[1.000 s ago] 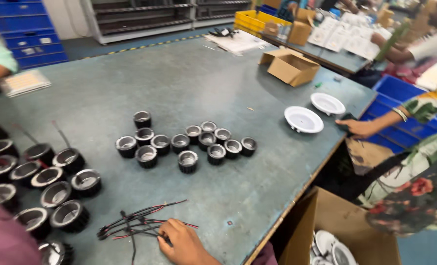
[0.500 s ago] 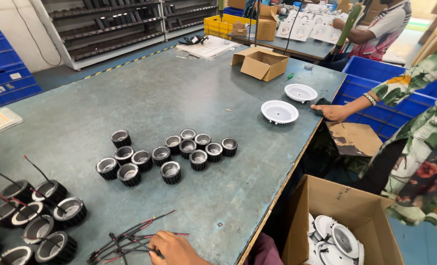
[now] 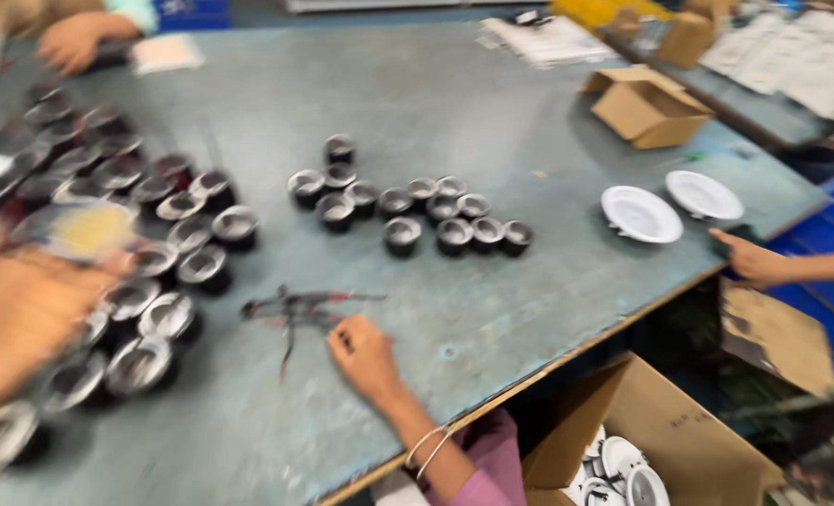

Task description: The person inserts wires into black cylindrical components on a workbench, then places the assembled units into a pile. The person handles multiple components and wires throughout the clip.

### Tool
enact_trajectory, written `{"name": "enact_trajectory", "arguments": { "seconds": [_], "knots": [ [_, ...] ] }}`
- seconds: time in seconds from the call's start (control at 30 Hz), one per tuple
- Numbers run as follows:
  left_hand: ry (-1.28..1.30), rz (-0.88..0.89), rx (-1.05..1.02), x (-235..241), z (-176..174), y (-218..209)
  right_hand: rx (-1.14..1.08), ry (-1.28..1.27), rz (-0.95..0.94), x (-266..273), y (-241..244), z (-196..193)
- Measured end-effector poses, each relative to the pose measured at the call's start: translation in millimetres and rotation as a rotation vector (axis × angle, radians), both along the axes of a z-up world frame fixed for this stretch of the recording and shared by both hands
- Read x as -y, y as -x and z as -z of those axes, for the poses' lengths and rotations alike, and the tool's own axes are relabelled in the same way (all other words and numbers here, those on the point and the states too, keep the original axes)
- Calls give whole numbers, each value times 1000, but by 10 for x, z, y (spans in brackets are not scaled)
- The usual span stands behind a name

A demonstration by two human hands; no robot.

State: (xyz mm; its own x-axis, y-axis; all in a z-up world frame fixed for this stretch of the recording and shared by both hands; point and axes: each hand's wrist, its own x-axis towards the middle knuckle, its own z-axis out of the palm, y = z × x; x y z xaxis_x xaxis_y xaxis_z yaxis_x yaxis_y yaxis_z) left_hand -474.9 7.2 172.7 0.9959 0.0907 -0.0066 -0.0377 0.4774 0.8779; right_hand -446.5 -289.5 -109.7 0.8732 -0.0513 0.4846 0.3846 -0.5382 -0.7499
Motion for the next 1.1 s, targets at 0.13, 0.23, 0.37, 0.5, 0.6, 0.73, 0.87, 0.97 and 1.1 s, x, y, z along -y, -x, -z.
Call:
{"name": "enact_trajectory", "arguments": {
  "seconds": [0.13, 0.23, 0.37, 0.5, 0.6, 0.73, 0.87, 0.97, 1.1],
  "knots": [
    [251, 91, -401, 428, 1064, 391, -6, -395, 24, 133, 17, -33],
    [322, 294, -598, 528, 1950, 497, -26, -683, -8, 300, 27, -158],
    [93, 457, -551, 667, 2747, 378, -58, -939, -87, 397, 322, -352],
    [-160, 590, -473, 780, 2803, 200, -54, -818, -79, 438, 687, -530],
    [-473, 598, -563, 784, 2600, 144, -87, -714, -123, 441, 868, -559],
    [-1091, 584, -483, 638, 2268, 21, -147, -579, -156, 296, 984, -476],
    [-1173, 483, -338, 544, 1956, -210, -128, -421, -187, 97, 997, -441],
    [-1166, 454, -253, 556, 1801, -388, -136, -387, -207, -4, 970, -472],
    [-1146, 487, -230, 673, 1769, -629, -131, -302, -217, -62, 942, -513]
  ]
}}
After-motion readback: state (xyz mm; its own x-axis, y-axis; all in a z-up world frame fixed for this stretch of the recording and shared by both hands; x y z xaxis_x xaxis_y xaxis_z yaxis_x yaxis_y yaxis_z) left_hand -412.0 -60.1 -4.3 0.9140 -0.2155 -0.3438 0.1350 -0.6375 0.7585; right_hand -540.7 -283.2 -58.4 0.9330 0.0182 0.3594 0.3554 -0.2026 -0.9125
